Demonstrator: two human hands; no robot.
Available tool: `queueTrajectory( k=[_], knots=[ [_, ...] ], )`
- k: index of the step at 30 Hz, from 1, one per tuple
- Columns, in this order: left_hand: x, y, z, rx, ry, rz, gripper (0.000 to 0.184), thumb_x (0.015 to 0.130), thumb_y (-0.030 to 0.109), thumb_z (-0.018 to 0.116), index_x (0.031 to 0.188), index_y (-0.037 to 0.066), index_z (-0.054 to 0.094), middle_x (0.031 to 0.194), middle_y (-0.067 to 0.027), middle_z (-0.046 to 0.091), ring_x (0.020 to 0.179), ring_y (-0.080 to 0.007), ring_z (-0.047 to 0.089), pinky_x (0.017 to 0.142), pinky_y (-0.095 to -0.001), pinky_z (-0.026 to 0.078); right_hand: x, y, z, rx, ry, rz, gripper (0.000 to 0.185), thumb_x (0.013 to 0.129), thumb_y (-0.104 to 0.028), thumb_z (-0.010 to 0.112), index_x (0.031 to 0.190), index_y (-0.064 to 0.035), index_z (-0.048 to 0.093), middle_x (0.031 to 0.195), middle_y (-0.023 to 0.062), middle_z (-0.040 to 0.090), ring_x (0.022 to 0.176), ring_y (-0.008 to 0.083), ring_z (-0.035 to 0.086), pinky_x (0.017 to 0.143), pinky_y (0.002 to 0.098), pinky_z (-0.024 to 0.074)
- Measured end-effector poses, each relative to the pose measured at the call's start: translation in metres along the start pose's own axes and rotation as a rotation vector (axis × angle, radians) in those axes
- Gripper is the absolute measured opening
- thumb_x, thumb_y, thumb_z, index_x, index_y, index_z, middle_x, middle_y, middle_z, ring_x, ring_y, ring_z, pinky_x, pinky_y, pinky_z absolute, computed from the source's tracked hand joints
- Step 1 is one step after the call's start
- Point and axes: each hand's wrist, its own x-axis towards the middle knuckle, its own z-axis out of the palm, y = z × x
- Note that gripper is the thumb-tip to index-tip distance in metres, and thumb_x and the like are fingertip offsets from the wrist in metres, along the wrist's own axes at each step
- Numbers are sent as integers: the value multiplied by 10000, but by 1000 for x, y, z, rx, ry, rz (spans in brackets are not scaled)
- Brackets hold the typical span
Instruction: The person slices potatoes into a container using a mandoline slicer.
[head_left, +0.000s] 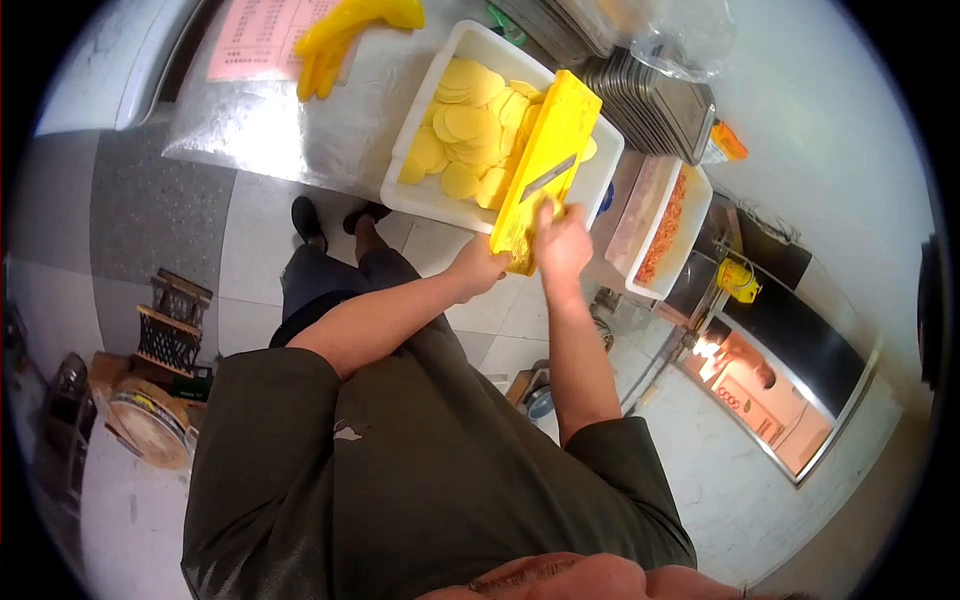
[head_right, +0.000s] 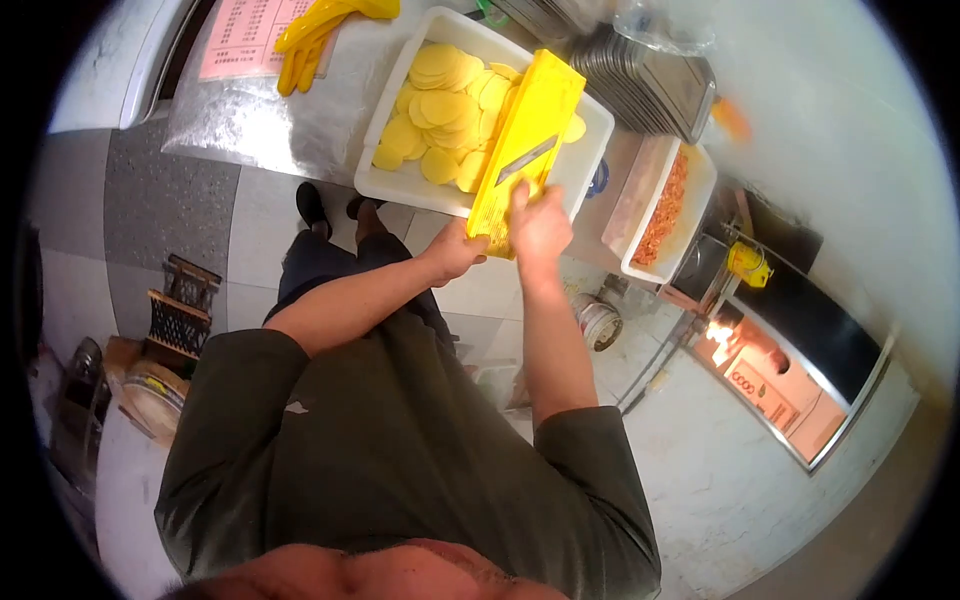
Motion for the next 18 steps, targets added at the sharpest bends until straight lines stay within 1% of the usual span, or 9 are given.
queueTrajectory(
  k=[3,6,9,10,12,13,16,17,18],
  knots=[
    [11,-23,-1,57,25,50,331,881,185,617,1092,-69,592,864,-177,679,715,-233,679,651,-370,534,64,-22,-12,-11,55,-86,553,913,-544,523,1060,-15,584,841,253,701,833,439,689,778,517,529],
    [7,-15,-1,103,28,28,341,878,189,620,1096,-71,589,876,-182,685,727,-240,686,655,-372,534,134,-38,-11,27,179,-172,582,911,-568,509,1055,-9,586,849,264,698,841,444,686,782,533,525],
    [1,2,-3,101,-23,-98,351,931,131,622,1219,-57,549,1140,-147,641,994,-222,669,848,-344,584,153,-39,-12,4,186,-196,571,923,-567,495,1042,-16,586,843,266,695,836,444,686,765,538,527],
    [9,-2,-4,82,1,-34,341,918,141,618,1185,-63,560,1069,-161,657,913,-230,676,788,-355,569,145,-42,-14,11,168,-203,564,926,-564,494,1038,-18,585,837,265,694,828,445,685,757,535,528],
    [13,-25,0,40,15,64,327,894,162,610,1118,-74,582,927,-189,689,751,-247,691,669,-378,538,90,-24,-12,1,121,-182,552,932,-556,493,1030,-21,583,826,264,693,812,446,685,742,528,531],
    [16,-30,3,-10,31,62,288,901,124,598,1117,-67,588,926,-169,684,762,-226,684,672,-368,537,65,-13,-10,-18,73,-167,537,934,-548,497,1023,-25,580,812,262,690,797,445,684,729,521,532],
    [11,-14,-3,-78,-113,-41,324,955,72,568,1259,-26,519,1183,-117,628,1050,-221,652,900,-370,557,3,7,-1,-39,5,-134,504,935,-535,515,1024,-42,565,774,249,688,758,435,686,704,505,532],
    [4,0,-4,-32,-111,-79,337,962,52,545,1289,-7,487,1201,-109,617,1076,-220,643,916,-371,550,-8,9,1,-22,10,-114,499,934,-533,519,1031,-45,562,775,245,689,759,431,687,707,503,531],
    [3,3,-5,-54,-123,-79,340,962,54,546,1291,-5,483,1207,-111,615,1080,-220,641,917,-372,550,-17,10,4,-4,15,-93,495,934,-530,523,1038,-48,559,775,241,691,760,428,688,709,502,530]
  ],
)
